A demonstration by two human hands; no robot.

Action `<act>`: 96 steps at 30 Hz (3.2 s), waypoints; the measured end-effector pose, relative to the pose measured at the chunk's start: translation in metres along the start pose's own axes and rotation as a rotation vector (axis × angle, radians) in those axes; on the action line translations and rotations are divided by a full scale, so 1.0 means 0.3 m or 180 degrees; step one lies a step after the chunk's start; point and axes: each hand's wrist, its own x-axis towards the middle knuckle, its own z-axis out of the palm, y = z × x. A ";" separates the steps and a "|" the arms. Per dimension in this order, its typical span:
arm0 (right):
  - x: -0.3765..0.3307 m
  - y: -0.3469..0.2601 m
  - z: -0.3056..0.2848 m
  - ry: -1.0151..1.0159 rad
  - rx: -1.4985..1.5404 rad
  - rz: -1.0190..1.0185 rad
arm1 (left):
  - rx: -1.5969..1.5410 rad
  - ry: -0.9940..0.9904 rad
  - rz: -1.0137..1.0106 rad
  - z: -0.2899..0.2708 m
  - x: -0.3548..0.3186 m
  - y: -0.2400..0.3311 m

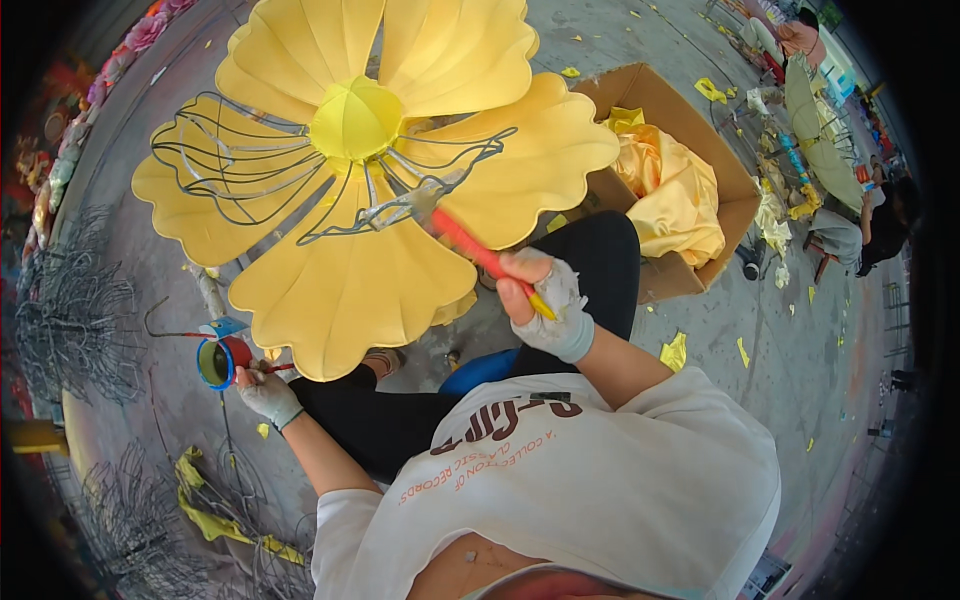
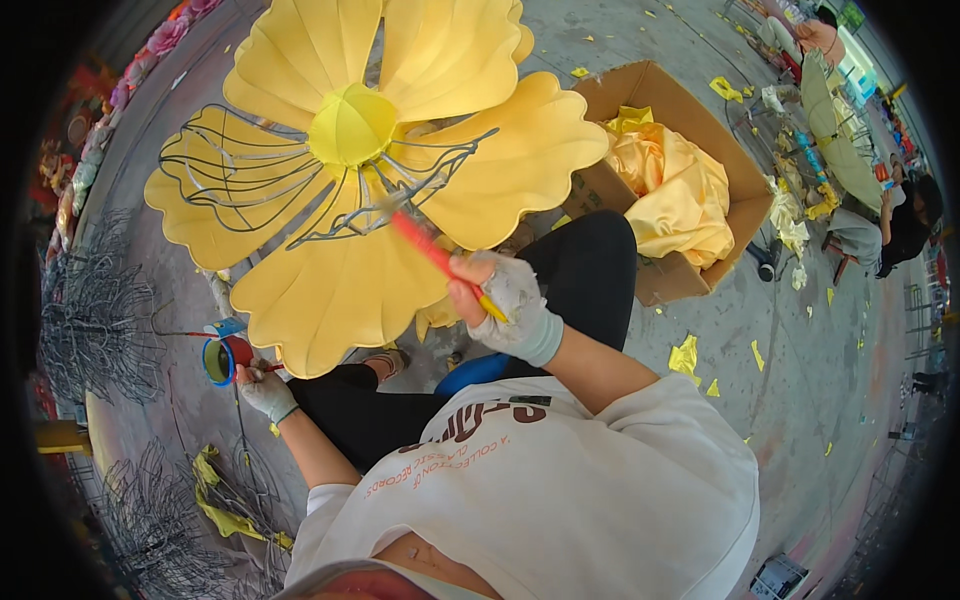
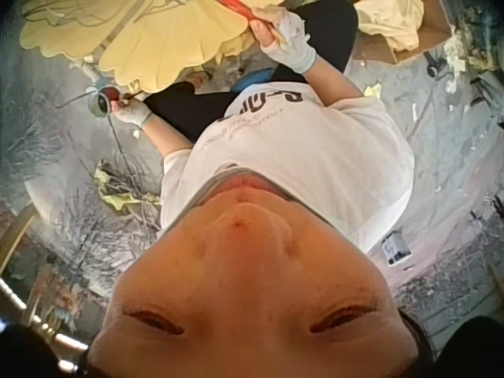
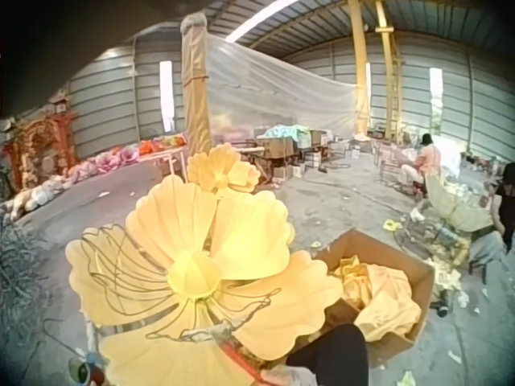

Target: Painting black decorative lines onto a large yellow artificial flower.

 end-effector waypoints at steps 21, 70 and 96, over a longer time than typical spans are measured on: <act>0.030 0.081 -0.092 0.1050 0.1154 0.1431 | -0.0207 -0.0211 -0.0129 -0.038 0.016 -0.014; 0.047 0.358 0.001 0.1444 0.4373 0.3453 | -0.0655 -0.0042 -0.0171 -0.049 -0.001 0.000; 0.014 0.190 -0.068 -0.0361 0.0467 -0.0179 | -0.0773 -0.0541 0.0236 -0.047 -0.063 0.127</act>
